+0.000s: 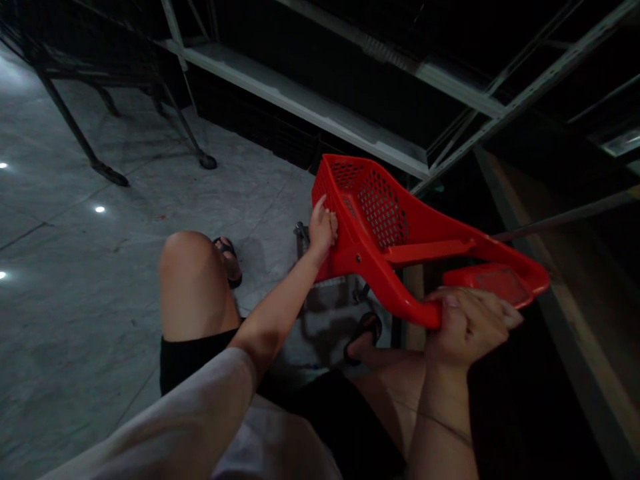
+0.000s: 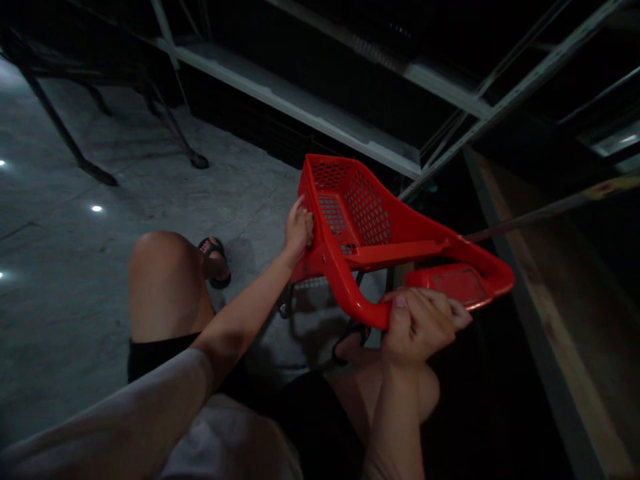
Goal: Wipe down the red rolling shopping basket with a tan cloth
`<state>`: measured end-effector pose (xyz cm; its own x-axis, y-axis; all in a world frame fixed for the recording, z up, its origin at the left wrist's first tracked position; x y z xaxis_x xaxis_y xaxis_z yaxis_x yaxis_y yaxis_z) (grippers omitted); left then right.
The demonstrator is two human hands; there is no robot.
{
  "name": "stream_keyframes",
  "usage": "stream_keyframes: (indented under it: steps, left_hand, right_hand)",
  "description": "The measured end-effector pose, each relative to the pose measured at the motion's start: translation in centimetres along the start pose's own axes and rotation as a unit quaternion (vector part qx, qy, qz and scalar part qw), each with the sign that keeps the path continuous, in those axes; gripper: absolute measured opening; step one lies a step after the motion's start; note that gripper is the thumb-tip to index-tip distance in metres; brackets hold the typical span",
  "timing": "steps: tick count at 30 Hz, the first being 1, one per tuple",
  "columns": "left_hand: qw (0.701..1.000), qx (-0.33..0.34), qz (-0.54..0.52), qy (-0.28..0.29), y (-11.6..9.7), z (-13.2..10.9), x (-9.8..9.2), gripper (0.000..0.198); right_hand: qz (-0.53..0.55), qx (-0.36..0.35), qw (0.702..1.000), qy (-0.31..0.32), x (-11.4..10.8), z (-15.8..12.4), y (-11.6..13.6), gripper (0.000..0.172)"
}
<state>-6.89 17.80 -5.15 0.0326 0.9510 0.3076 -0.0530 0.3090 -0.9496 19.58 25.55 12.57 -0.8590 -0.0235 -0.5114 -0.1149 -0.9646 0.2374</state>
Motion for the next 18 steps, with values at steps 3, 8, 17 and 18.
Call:
stream_keyframes:
  steps: [3, 8, 17, 18]
  left_hand:
    - [0.999, -0.020, -0.034, 0.020, 0.3, -0.3, -0.2, 0.039]
    - [0.995, -0.037, -0.068, 0.062, 1.8, -6.3, -3.1, 0.042]
    - [0.980, -0.024, -0.177, 0.085, -0.8, 1.0, 3.6, 0.032]
    - [0.978, -0.046, -0.185, 0.087, -1.0, 2.2, 4.4, 0.035]
  right_hand:
    - [-0.019, -0.007, 0.999, -0.037, 1.1, 0.2, 0.7, 0.027]
    - [-0.021, 0.001, 0.993, -0.112, 2.1, 0.6, 0.4, 0.024]
    - [-0.059, 0.020, 0.996, -0.063, 2.0, 0.9, 0.6, 0.028]
    - [-0.062, 0.021, 0.996, -0.065, 1.9, 0.8, 0.7, 0.027]
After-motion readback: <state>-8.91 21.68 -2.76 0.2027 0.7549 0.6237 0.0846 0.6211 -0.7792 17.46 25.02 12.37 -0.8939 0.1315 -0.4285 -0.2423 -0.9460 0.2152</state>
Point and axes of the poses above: each hand's wrist, its own z-axis towards the middle knuckle, its own x-axis out of the palm, y = z × x, the point moved 5 cm from there along z, towards the middle knuckle, and after that the axes turned 4 degrees about -y, right-handed, at the moved point
